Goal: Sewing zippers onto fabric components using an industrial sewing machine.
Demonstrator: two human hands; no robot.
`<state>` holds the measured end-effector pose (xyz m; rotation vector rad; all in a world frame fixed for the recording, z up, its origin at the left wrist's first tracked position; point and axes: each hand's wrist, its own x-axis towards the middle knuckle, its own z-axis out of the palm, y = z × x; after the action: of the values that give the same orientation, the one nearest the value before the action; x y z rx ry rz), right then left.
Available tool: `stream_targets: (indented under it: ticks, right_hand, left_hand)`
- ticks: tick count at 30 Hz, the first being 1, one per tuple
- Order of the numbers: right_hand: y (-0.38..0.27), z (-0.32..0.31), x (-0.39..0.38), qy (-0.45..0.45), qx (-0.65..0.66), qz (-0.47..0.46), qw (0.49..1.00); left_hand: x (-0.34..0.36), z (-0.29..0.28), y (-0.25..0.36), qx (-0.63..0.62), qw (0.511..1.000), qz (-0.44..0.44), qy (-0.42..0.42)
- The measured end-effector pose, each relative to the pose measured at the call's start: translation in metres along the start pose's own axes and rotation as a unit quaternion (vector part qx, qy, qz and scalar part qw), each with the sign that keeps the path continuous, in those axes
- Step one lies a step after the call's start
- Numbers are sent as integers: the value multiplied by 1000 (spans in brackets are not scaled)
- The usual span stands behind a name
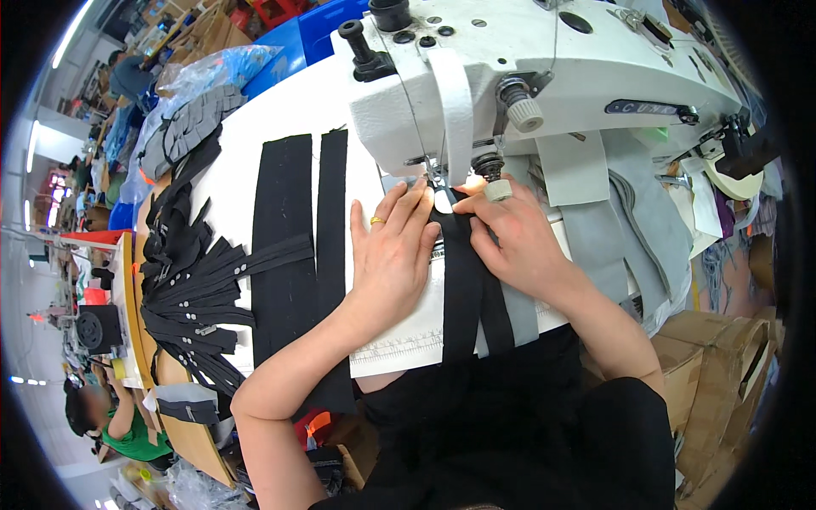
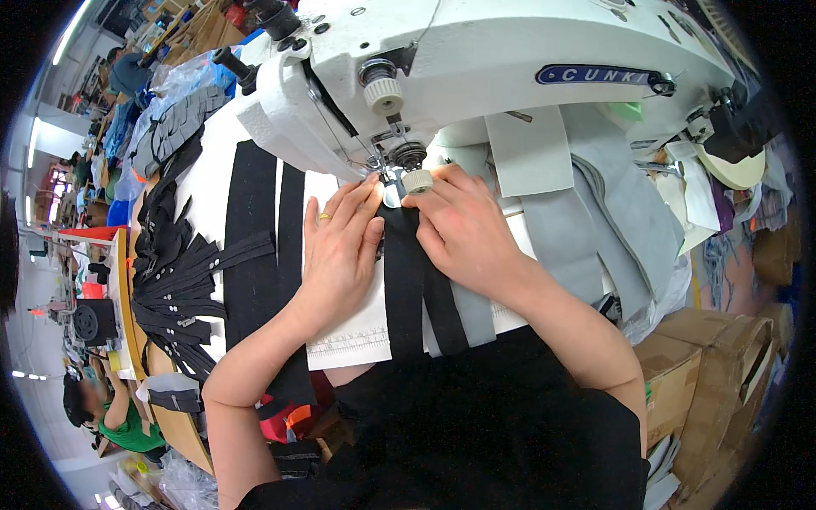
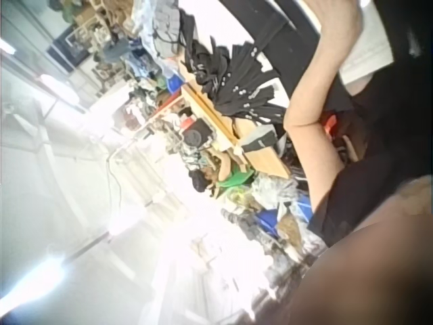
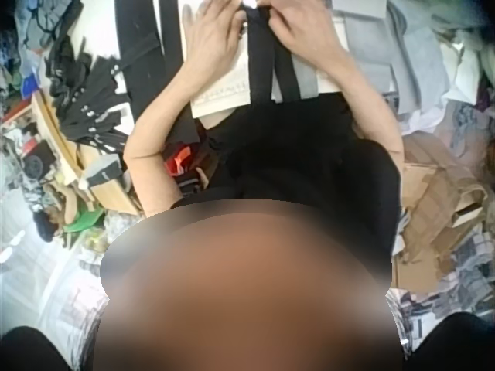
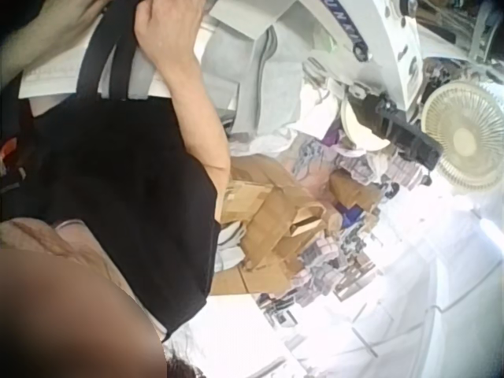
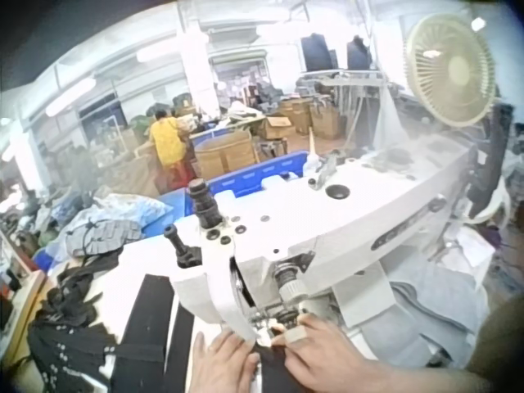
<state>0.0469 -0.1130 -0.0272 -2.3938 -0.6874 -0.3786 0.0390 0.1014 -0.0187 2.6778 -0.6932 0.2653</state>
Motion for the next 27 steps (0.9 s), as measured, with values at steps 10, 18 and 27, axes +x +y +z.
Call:
stream_targets:
  ticks: [10,18,27]
  right_hand:
    - [-40,-30,-63,104,23,-22,994]
    - [-66,-1,-162,73,61,185,978]
    - [-78,1,-173,23,251,209,945]
  left_hand:
    - [-38,-7,28,-188,973,-85,100]
    - [-71,-22,54,-549,783,-290,30]
    - [-166,18,101,-422,882,-151,145]
